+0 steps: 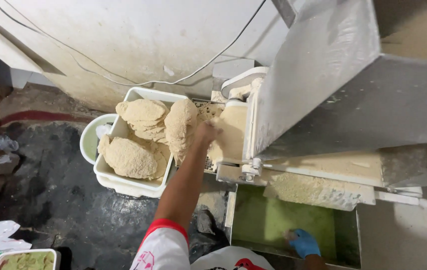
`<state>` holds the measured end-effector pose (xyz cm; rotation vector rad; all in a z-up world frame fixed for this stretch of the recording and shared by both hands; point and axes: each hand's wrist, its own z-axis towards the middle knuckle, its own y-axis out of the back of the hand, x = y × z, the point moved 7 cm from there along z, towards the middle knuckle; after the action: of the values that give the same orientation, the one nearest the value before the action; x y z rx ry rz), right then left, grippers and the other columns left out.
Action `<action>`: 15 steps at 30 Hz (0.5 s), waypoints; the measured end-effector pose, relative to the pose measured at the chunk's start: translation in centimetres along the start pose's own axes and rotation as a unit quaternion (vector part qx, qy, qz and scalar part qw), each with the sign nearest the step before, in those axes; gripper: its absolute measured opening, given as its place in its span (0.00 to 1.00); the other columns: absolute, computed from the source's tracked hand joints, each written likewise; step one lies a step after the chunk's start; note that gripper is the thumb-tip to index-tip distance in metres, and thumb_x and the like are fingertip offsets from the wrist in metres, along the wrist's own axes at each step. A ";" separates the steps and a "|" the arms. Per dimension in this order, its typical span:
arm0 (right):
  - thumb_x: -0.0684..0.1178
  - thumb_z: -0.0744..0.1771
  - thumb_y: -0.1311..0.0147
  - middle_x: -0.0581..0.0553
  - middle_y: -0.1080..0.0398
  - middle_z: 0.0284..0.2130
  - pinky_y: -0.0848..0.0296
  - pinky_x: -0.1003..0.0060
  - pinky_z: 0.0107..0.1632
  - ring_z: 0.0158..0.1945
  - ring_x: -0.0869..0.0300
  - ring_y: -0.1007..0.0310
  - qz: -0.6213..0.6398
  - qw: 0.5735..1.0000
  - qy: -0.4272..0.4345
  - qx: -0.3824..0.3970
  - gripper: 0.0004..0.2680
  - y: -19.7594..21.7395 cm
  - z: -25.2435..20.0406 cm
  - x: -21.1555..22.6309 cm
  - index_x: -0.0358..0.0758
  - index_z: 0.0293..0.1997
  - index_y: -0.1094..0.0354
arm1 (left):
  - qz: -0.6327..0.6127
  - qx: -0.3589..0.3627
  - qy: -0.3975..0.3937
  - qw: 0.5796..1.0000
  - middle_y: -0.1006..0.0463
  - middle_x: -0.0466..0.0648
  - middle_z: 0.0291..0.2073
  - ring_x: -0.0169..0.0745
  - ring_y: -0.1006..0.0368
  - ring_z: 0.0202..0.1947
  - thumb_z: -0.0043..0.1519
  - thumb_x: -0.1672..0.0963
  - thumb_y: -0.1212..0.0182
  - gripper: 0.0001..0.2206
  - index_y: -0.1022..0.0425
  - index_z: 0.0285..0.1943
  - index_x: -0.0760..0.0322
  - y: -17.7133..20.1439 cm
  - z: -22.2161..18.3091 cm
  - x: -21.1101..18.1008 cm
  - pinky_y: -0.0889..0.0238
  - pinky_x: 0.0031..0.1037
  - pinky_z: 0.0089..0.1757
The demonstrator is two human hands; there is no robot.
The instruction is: The person is breading chicken pieces by dipping them in a green liquid and then placing them into an industrial breading machine.
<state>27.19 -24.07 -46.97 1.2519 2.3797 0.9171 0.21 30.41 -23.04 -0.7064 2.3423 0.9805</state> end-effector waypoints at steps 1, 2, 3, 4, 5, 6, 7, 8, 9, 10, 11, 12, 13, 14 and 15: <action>0.73 0.62 0.40 0.41 0.20 0.52 0.25 0.56 0.57 0.55 0.46 0.20 0.054 0.998 -0.012 0.002 0.22 1.2 -1.9 1.1 0.50 0.50 0.21 | -0.006 -0.018 -0.008 1.000 0.19 0.49 0.51 0.45 0.21 0.47 0.67 0.50 0.33 0.21 0.27 0.65 0.62 0.5 0.0 -0.4 0.23 0.29 0.43; 0.73 0.61 0.42 0.42 0.19 0.55 0.25 0.57 0.61 0.58 0.47 0.19 0.108 0.994 -0.024 0.006 0.24 2.3 -3.9 2.0 0.53 0.55 0.17 | -0.011 -0.035 -0.015 0.999 0.17 0.46 0.44 0.43 0.21 0.43 0.66 0.51 0.32 0.15 0.22 0.57 0.60 0.8 -0.1 -0.7 0.23 0.28 0.40; 0.73 0.61 0.42 0.42 0.19 0.55 0.25 0.57 0.61 0.58 0.47 0.19 0.112 0.993 -0.023 0.005 0.24 2.4 -4.0 2.1 0.53 0.55 0.17 | -0.008 -0.036 -0.018 0.999 0.17 0.46 0.44 0.43 0.21 0.43 0.66 0.51 0.32 0.15 0.22 0.57 0.60 1.0 -0.3 -1.1 0.23 0.28 0.40; 0.72 0.61 0.42 0.45 0.18 0.55 0.25 0.59 0.62 0.58 0.50 0.19 0.122 0.993 -0.005 -0.006 0.23 2.6 -4.2 2.4 0.54 0.54 0.16 | -0.003 -0.058 -0.029 0.998 0.18 0.47 0.43 0.44 0.22 0.42 0.65 0.51 0.34 0.15 0.23 0.56 0.61 1.4 -0.4 -1.7 0.26 0.31 0.39; 0.71 0.61 0.43 0.48 0.18 0.56 0.26 0.62 0.63 0.59 0.52 0.20 0.131 0.991 0.013 -0.017 0.21 2.8 -4.3 2.6 0.55 0.53 0.15 | 0.002 -0.080 -0.040 0.996 0.18 0.48 0.43 0.44 0.23 0.42 0.65 0.52 0.37 0.15 0.23 0.55 0.63 1.8 -0.6 -2.3 0.30 0.33 0.37; 0.71 0.61 0.43 0.48 0.18 0.56 0.26 0.62 0.63 0.59 0.52 0.20 0.137 0.990 0.011 -0.019 0.21 3.5 -5.2 3.1 0.55 0.53 0.15 | 0.007 -0.078 -0.045 0.996 0.18 0.48 0.43 0.44 0.23 0.42 0.65 0.52 0.37 0.15 0.23 0.55 0.63 1.9 -0.9 -2.6 0.30 0.33 0.37; 0.71 0.62 0.44 0.45 0.17 0.50 0.26 0.60 0.58 0.54 0.50 0.19 0.143 0.989 0.026 -0.026 0.20 4.4 -6.1 3.8 0.52 0.46 0.16 | -0.012 -0.096 -0.063 0.993 0.18 0.47 0.42 0.42 0.24 0.40 0.64 0.56 0.41 0.13 0.25 0.57 0.62 2.2 -1.2 -3.1 0.31 0.31 0.35; 0.71 0.62 0.45 0.43 0.16 0.43 0.25 0.58 0.54 0.49 0.48 0.17 0.151 0.987 0.037 -0.034 0.19 5.1 -7.1 4.2 0.48 0.39 0.16 | -0.029 -0.110 -0.081 0.990 0.19 0.47 0.40 0.40 0.26 0.38 0.64 0.60 0.44 0.13 0.26 0.58 0.62 2.2 -1.5 -3.8 0.32 0.29 0.33; 0.71 0.62 0.45 0.43 0.16 0.43 0.25 0.58 0.54 0.49 0.48 0.17 0.159 0.986 0.032 -0.037 0.19 5.2 -6.7 4.2 0.48 0.39 0.16 | -0.024 -0.105 -0.088 0.990 0.19 0.47 0.40 0.40 0.26 0.38 0.64 0.60 0.44 0.13 0.26 0.58 0.62 2.8 -2.0 -4.2 0.32 0.29 0.33; 0.67 0.61 0.43 0.44 0.16 0.39 0.26 0.58 0.49 0.45 0.50 0.17 0.181 0.979 0.076 -0.057 0.16 5.4 -6.7 4.3 0.49 0.36 0.18 | 0.006 -0.127 -0.092 0.988 0.17 0.50 0.35 0.45 0.24 0.27 0.63 0.57 0.46 0.16 0.27 0.60 0.58 3.1 -2.5 -4.9 0.29 0.35 0.36; 0.64 0.59 0.41 0.45 0.17 0.34 0.27 0.58 0.45 0.40 0.53 0.17 0.202 0.969 0.119 -0.078 0.12 5.7 -6.7 4.3 0.50 0.32 0.19 | 0.035 -0.149 -0.098 0.983 0.15 0.53 0.31 0.50 0.23 0.17 0.62 0.55 0.49 0.18 0.28 0.62 0.55 3.3 -3.0 -5.7 0.26 0.41 0.40; 0.64 0.59 0.41 0.45 0.17 0.34 0.27 0.58 0.45 0.40 0.53 0.17 0.214 0.968 0.102 -0.082 0.12 3.7 -4.2 2.5 0.50 0.32 0.19 | 0.045 -0.133 -0.108 0.984 0.15 0.53 0.31 0.50 0.23 0.17 0.62 0.55 0.49 0.18 0.28 0.62 0.55 2.8 -0.4 -5.1 0.26 0.41 0.40; 0.62 0.61 0.44 0.44 0.20 0.46 0.28 0.56 0.53 0.49 0.49 0.20 0.199 0.967 0.116 -0.106 0.14 2.0 -1.7 1.0 0.51 0.45 0.23 | 0.071 -0.183 -0.141 0.971 0.16 0.54 0.42 0.56 0.23 0.36 0.61 0.55 0.44 0.18 0.25 0.61 0.55 3.0 2.0 -5.0 0.30 0.43 0.49; 0.61 0.63 0.47 0.44 0.23 0.57 0.28 0.54 0.61 0.58 0.45 0.23 0.178 0.967 0.132 -0.128 0.19 0.3 0.7 -0.8 0.52 0.57 0.26 | 0.092 -0.233 -0.171 0.953 0.16 0.54 0.54 0.62 0.22 0.55 0.59 0.55 0.39 0.19 0.22 0.61 0.56 3.0 4.3 -4.6 0.33 0.44 0.57; 0.61 0.63 0.47 0.44 0.23 0.57 0.28 0.54 0.61 0.58 0.45 0.23 0.187 0.967 0.117 -0.129 0.19 0.2 0.2 -1.7 0.52 0.57 0.26 | 0.097 -0.219 -0.179 0.954 0.16 0.54 0.54 0.62 0.22 0.55 0.59 0.55 0.39 0.19 0.22 0.61 0.56 2.8 1.3 -6.8 0.33 0.44 0.57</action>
<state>28.36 -25.31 -47.06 1.5862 2.1254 1.5113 3.82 34.95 -18.25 -0.4092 1.9171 1.5991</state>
